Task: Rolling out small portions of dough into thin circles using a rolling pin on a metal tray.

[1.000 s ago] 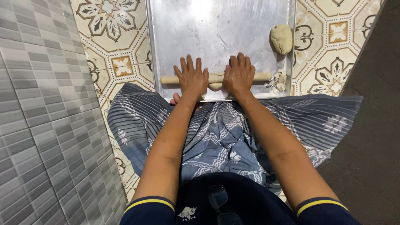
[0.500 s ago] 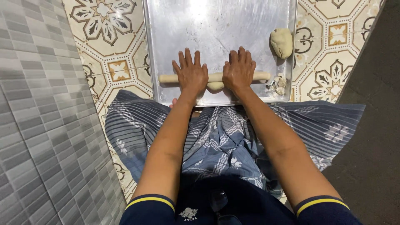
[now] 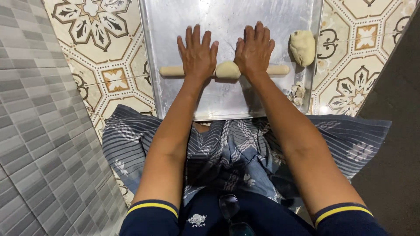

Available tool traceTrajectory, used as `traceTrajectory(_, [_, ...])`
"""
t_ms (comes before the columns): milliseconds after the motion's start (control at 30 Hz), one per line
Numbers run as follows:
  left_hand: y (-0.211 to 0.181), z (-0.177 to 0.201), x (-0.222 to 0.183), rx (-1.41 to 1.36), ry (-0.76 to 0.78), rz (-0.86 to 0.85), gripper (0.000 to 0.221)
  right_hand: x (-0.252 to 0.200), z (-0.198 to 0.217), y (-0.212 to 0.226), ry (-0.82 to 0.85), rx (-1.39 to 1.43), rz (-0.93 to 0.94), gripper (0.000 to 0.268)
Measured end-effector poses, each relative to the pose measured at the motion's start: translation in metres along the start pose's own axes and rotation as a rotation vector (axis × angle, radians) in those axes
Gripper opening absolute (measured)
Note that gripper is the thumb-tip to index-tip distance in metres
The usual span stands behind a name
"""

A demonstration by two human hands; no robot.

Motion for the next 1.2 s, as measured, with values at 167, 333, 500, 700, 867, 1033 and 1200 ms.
traceTrajectory(167, [-0.009,-0.012,-0.002,-0.031,0.145,-0.171,0.054,0.004,0.0,-0.001,-0.022,0.0,0.009,0.026])
traceTrajectory(333, [-0.041,-0.01,-0.043,-0.042,0.321,-0.328,0.063,-0.011,0.012,0.006,-0.053,0.056,0.022,0.025])
traceTrajectory(500, [-0.062,0.007,-0.087,-0.071,0.111,-0.506,0.038,-0.027,0.008,-0.007,-0.036,0.12,-0.103,0.028])
traceTrajectory(700, [-0.078,0.046,-0.132,-0.149,0.041,-0.489,0.037,-0.034,0.015,-0.018,-0.124,0.235,-0.118,0.028])
traceTrajectory(867, [-0.064,-0.009,-0.145,0.084,0.169,-0.412,0.062,-0.071,0.0,-0.013,-0.066,0.175,0.318,0.03])
traceTrajectory(1033, [-0.058,-0.011,-0.137,0.14,-0.081,-0.406,0.044,-0.082,-0.032,-0.023,0.088,0.098,0.49,0.049])
traceTrajectory(1200, [-0.065,0.041,-0.123,-0.043,-0.05,-0.443,0.052,-0.089,0.003,0.0,0.069,0.013,0.493,0.041])
Point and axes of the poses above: each hand's wrist, its own x-axis towards the middle knuckle, its own z-axis out of the back of the hand, y = z × x, the point moved 8 cm from there along x, towards the middle knuckle, and after that the axes turned 11 degrees about x, right-handed, at the moved point
